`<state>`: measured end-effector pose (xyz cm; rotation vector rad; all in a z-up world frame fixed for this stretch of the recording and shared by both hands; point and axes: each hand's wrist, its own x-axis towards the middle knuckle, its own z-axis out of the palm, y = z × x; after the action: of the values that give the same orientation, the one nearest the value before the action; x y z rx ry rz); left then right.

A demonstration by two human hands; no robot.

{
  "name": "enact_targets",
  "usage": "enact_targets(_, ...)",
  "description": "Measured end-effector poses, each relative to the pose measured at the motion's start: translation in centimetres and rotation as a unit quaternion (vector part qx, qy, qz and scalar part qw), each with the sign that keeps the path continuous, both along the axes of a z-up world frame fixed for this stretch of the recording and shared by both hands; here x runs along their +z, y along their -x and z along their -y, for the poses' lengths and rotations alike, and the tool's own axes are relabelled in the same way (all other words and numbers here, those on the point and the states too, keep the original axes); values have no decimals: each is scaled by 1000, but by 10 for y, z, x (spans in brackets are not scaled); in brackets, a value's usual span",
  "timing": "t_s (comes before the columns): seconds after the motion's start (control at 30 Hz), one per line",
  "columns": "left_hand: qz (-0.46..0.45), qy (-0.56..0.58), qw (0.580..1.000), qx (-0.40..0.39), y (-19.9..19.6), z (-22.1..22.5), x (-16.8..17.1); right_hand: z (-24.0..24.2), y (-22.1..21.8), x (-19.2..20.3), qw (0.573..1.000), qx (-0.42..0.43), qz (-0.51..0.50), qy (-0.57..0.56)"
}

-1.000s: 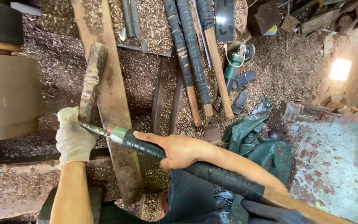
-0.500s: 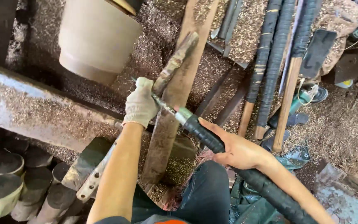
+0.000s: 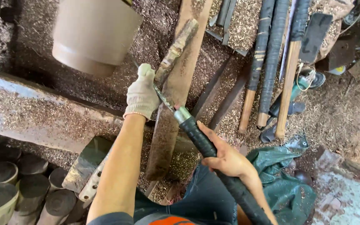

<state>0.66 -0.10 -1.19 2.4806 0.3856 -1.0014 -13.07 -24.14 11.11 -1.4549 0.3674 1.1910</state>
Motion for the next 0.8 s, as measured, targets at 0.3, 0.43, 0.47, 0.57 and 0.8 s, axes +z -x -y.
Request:
enact_targets(0.3, -11, -34, 999, -13, 0, 1, 1, 0, 2, 2, 1000, -2, -15, 18)
enact_targets(0.43, 14, 7, 999, 37, -1, 3, 22, 8, -9, 5, 1000, 23, -16, 15)
enact_targets(0.47, 20, 16, 998, 50, -1, 3, 22, 11, -12, 5, 999, 40, 3, 16)
enact_targets(0.57, 7, -29, 999, -45, 4, -4, -21, 21, -14, -1, 999, 47, 20, -21)
enact_targets(0.8, 71, -1, 997, -41, 1, 1, 12, 28, -42, 7, 989, 138, -15, 54)
